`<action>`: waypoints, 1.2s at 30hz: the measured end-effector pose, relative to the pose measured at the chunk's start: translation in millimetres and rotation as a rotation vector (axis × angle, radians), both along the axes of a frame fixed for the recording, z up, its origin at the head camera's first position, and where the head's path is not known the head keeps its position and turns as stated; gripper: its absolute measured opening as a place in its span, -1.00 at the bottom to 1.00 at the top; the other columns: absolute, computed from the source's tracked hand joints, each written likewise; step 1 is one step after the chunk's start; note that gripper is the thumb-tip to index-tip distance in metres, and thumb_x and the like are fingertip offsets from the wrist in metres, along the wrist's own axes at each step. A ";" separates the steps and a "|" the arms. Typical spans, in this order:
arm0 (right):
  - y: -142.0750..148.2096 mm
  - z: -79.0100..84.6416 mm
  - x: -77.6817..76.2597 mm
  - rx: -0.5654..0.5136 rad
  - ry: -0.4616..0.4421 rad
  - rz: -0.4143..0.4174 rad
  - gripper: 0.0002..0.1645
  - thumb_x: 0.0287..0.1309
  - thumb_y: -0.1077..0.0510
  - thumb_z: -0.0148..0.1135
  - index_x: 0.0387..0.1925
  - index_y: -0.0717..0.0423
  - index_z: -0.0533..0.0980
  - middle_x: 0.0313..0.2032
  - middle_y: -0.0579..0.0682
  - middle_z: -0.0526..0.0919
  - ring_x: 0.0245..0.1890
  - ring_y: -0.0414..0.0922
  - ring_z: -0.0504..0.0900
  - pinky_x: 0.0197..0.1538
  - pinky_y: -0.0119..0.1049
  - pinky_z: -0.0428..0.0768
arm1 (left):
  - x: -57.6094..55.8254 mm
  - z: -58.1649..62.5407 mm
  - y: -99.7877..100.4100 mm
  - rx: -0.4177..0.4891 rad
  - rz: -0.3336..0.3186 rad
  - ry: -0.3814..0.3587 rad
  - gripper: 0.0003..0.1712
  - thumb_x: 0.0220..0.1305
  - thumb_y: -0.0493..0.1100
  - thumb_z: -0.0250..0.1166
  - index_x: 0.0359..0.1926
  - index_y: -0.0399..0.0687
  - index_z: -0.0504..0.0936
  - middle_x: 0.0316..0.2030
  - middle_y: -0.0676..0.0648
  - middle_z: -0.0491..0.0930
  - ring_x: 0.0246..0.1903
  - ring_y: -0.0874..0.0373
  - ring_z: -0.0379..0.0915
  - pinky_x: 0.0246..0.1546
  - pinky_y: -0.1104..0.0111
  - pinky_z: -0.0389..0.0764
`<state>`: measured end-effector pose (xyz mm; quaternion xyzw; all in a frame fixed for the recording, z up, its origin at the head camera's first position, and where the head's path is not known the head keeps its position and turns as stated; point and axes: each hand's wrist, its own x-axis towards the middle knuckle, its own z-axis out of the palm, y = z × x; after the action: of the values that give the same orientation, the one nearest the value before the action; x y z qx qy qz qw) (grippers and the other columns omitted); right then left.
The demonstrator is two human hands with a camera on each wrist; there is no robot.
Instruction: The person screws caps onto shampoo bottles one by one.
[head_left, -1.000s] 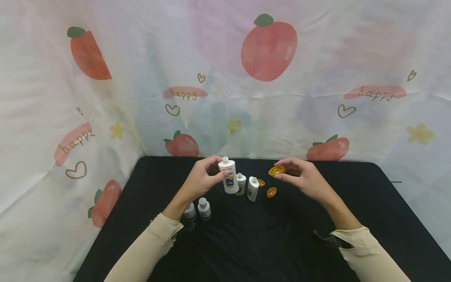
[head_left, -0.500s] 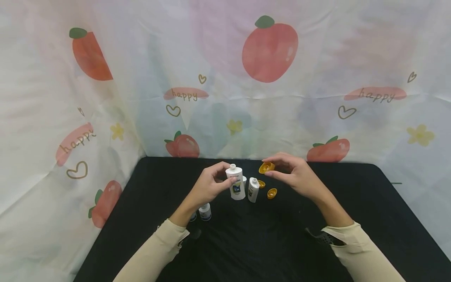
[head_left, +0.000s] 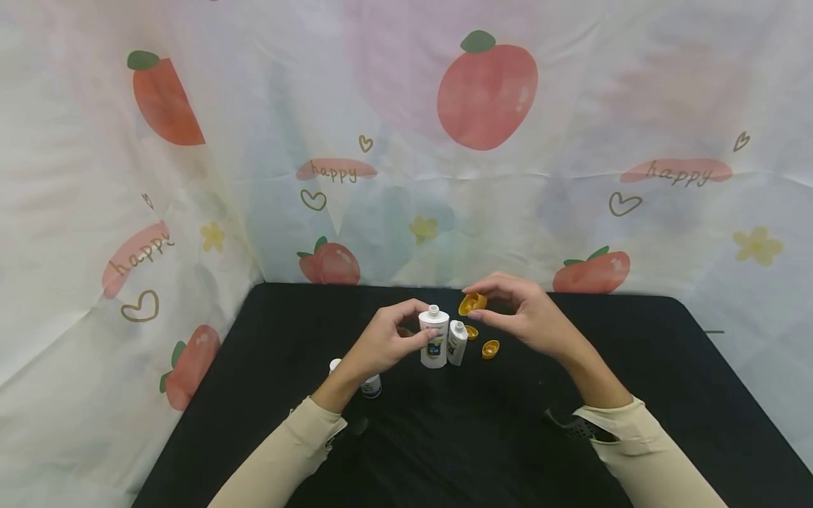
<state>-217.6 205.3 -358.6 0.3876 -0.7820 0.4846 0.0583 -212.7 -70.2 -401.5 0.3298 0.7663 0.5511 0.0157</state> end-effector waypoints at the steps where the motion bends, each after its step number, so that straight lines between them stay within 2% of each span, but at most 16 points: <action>1: -0.9 0.9 0.1 0.002 0.003 0.004 -0.48 0.15 0.40 0.42 0.13 0.00 0.60 -0.02 -0.06 0.64 -0.03 -0.13 0.69 0.01 -0.34 0.66 | -0.1 0.3 1.0 -0.004 -0.004 0.004 -0.72 0.37 -0.17 0.37 0.06 -0.04 0.63 -0.16 0.02 0.64 -0.20 0.17 0.55 -0.20 0.29 0.70; 11: -8.4 5.1 0.1 0.040 0.010 -0.005 -0.46 0.16 0.31 0.46 0.16 -0.04 0.58 0.02 -0.10 0.66 0.01 -0.15 0.69 0.08 -0.30 0.64 | -1.9 -2.9 10.5 -0.007 -0.021 0.031 -0.71 0.37 -0.19 0.36 0.08 -0.07 0.63 -0.12 0.00 0.66 -0.18 0.20 0.60 -0.06 0.19 0.69; 15: -10.9 6.0 -0.3 0.048 0.009 -0.013 -0.49 0.16 0.29 0.46 0.15 0.00 0.58 0.00 -0.11 0.69 -0.01 -0.16 0.70 0.06 -0.23 0.65 | -1.7 -4.1 13.2 0.007 -0.013 0.031 -0.70 0.37 -0.19 0.36 0.09 -0.08 0.62 -0.14 -0.01 0.67 -0.19 0.17 0.62 -0.10 0.25 0.69; 21: -13.0 6.7 -0.5 0.044 0.008 -0.001 -0.52 0.16 0.32 0.45 0.12 0.07 0.59 -0.03 -0.11 0.69 -0.01 -0.17 0.70 0.07 -0.32 0.63 | 0.1 -5.0 15.8 0.021 -0.020 0.016 -0.70 0.39 -0.19 0.34 0.10 -0.10 0.62 -0.12 -0.03 0.66 -0.17 0.05 0.64 -0.17 0.25 0.70; 26: -14.2 7.6 -0.6 0.041 0.037 0.042 -0.48 0.16 0.37 0.43 0.15 0.02 0.60 -0.01 -0.10 0.68 0.01 -0.16 0.68 0.08 -0.29 0.64 | 1.9 -4.6 16.8 0.022 -0.032 0.020 -0.73 0.40 -0.19 0.34 0.08 -0.08 0.63 -0.13 -0.02 0.66 -0.18 0.16 0.63 -0.19 0.21 0.71; 32: -17.5 11.2 0.0 0.052 0.087 0.057 -0.50 0.16 0.33 0.45 0.14 -0.02 0.62 -0.04 -0.12 0.69 -0.06 -0.20 0.67 -0.01 -0.29 0.66 | 2.1 -5.7 18.5 0.029 -0.035 0.032 -0.72 0.41 -0.19 0.32 0.08 -0.13 0.62 -0.12 -0.08 0.65 -0.17 0.16 0.62 -0.20 0.21 0.71; 36: -19.3 11.5 0.4 0.065 0.102 0.051 -0.54 0.16 0.30 0.46 0.11 -0.01 0.64 -0.07 -0.15 0.70 -0.08 -0.23 0.67 -0.04 -0.17 0.67 | 2.1 -7.3 19.1 0.023 -0.020 0.027 -0.72 0.40 -0.19 0.33 0.09 -0.13 0.62 -0.12 -0.07 0.66 -0.17 0.20 0.62 -0.20 0.27 0.70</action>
<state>-217.2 186.0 -347.1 0.4333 -0.7833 0.4398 0.0729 -210.6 -51.2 -408.8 0.3449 0.7567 0.5553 0.0072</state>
